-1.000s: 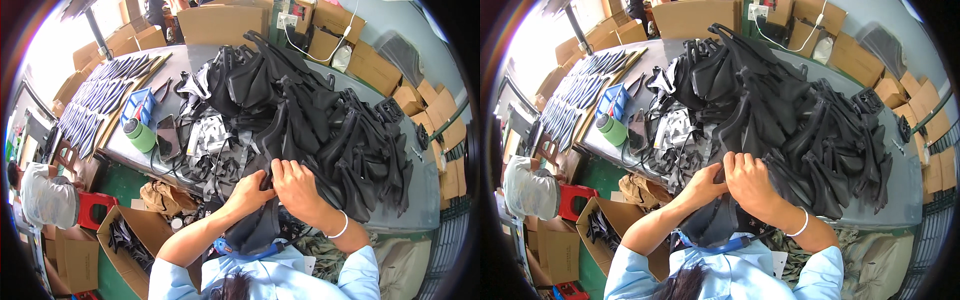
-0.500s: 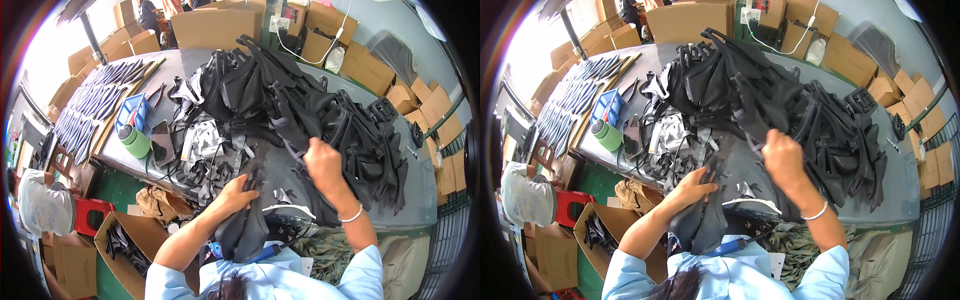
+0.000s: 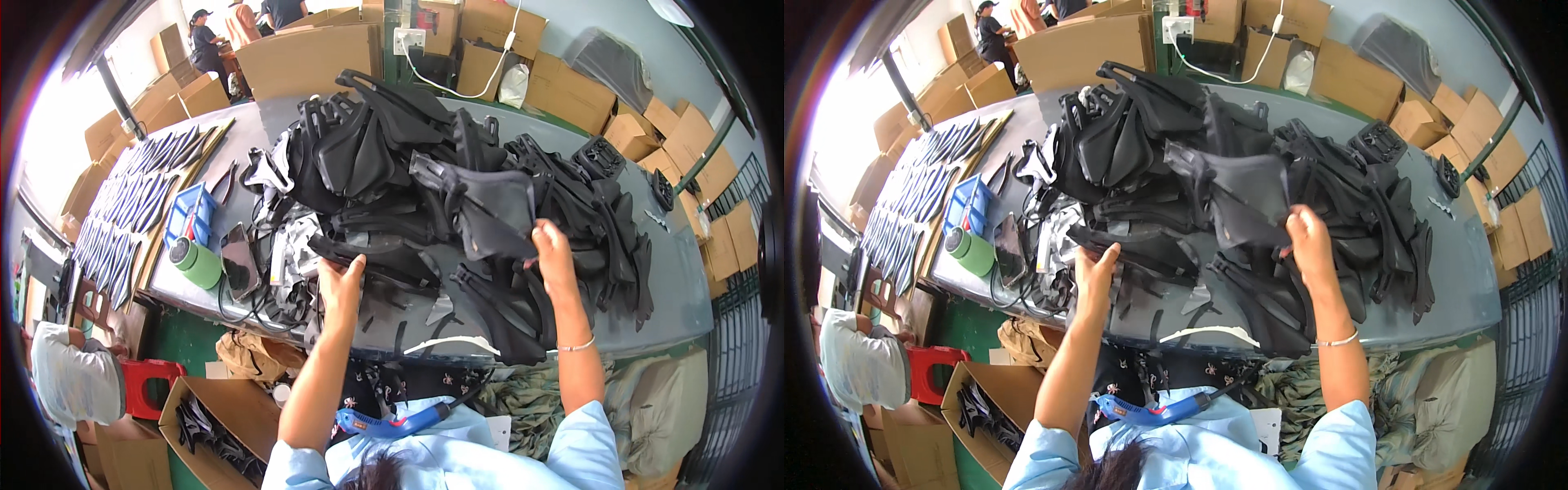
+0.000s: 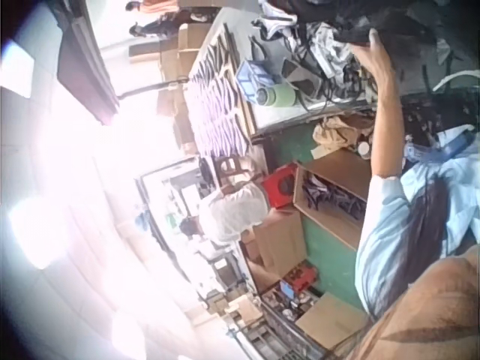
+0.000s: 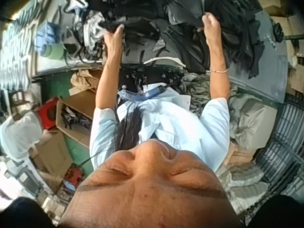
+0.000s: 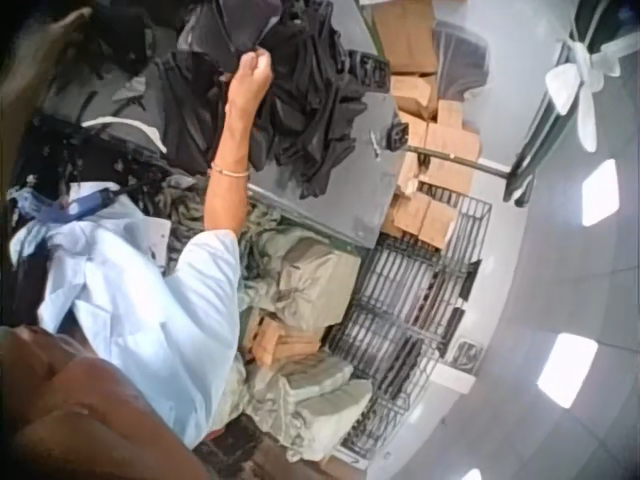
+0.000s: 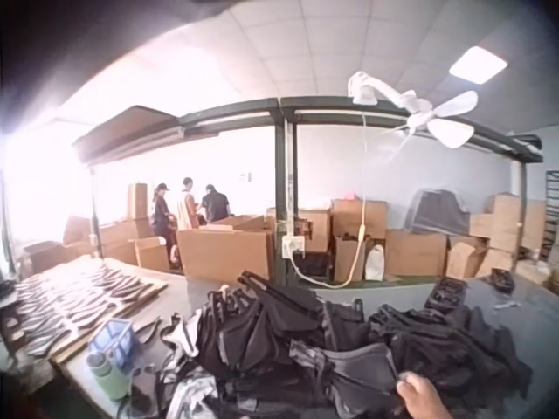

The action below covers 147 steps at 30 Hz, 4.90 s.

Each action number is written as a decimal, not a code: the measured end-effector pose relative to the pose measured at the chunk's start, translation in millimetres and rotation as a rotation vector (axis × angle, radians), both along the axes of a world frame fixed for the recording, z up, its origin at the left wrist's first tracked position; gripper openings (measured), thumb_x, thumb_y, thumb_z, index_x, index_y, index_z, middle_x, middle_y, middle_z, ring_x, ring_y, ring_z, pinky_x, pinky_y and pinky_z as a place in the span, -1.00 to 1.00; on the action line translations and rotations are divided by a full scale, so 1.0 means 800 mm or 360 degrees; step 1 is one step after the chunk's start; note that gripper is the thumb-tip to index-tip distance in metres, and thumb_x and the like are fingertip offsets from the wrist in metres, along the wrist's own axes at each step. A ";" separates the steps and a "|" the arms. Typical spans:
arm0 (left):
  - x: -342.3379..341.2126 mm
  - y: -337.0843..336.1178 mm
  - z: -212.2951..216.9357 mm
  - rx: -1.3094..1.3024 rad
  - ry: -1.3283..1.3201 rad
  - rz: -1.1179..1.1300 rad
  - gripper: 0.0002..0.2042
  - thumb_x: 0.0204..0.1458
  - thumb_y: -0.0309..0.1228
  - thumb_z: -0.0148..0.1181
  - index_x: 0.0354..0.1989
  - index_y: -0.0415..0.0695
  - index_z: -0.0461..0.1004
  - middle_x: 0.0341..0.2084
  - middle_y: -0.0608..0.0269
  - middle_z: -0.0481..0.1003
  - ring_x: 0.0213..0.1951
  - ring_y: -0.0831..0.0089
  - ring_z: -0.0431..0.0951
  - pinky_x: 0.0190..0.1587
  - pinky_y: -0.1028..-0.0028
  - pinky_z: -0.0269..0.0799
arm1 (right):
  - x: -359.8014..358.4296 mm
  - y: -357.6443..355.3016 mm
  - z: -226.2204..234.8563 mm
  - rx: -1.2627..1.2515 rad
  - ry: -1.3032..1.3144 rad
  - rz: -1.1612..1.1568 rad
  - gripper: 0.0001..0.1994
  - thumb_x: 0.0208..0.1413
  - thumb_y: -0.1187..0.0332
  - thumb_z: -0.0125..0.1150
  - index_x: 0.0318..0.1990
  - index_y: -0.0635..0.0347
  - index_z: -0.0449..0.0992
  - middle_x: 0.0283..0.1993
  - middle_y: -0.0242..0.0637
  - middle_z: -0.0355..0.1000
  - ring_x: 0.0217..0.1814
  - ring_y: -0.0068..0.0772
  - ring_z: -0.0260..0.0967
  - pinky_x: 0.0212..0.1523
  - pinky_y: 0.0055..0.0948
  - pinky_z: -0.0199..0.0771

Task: The person uses a hot glue gun to apply adhesive to the edges of black plastic components. They pick up individual parts from a pile on a table, apply glue to specific seams, and then place the treated items into a cardboard box. The process is repeated for multiple units throughout the clip.

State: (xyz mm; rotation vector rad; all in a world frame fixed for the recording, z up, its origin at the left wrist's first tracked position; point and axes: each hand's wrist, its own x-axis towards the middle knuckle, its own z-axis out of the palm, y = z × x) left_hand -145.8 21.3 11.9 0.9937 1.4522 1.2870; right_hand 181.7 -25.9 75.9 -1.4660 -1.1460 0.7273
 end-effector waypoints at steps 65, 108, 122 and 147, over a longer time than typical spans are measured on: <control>0.077 -0.078 0.051 0.1256 0.0992 -0.0350 -0.95 -0.03 -0.57 0.13 -0.38 -0.18 0.46 -0.37 0.17 0.51 -0.28 0.21 0.49 -0.13 0.29 0.40 | -0.009 -0.100 -0.053 -0.0050 -0.2086 -0.0468 -0.62 -0.19 0.28 0.37 -0.21 0.15 0.39 -0.31 -0.31 0.36 -0.27 -0.26 0.32 -0.29 -0.30 0.26; 0.076 -0.094 0.017 0.1091 0.1641 -0.0974 -0.49 -0.20 -0.26 0.34 -0.03 -0.16 0.39 0.08 0.03 0.28 0.19 0.05 0.20 0.20 0.14 0.09 | -0.094 -0.011 0.052 0.1156 0.0237 -0.0411 -0.92 0.22 0.47 0.02 -0.25 0.26 0.26 -0.34 -0.38 0.27 -0.33 -0.65 0.14 -0.22 -0.61 0.26; 0.060 -0.098 0.018 0.1152 0.1368 -0.1202 -0.75 -0.16 -0.21 0.33 -0.56 -0.12 0.46 -0.50 0.26 0.31 -0.40 0.36 0.42 -0.33 0.32 0.34 | -0.044 -0.062 0.067 0.0445 0.0466 0.0179 -0.75 0.22 0.19 0.07 -0.30 0.21 0.34 -0.47 -0.37 0.31 -0.51 -0.49 0.27 -0.44 -0.48 0.39; 0.002 0.110 0.083 0.1190 0.1202 0.0361 -0.69 0.04 -0.21 0.19 -0.26 -0.23 0.40 -0.15 0.06 0.38 -0.04 0.11 0.32 0.05 0.19 0.17 | 0.059 0.087 -0.020 0.0267 -0.0092 -0.0278 -0.64 -0.03 0.31 0.32 -0.11 0.26 0.40 -0.18 -0.22 0.43 -0.22 -0.33 0.37 -0.15 -0.36 0.37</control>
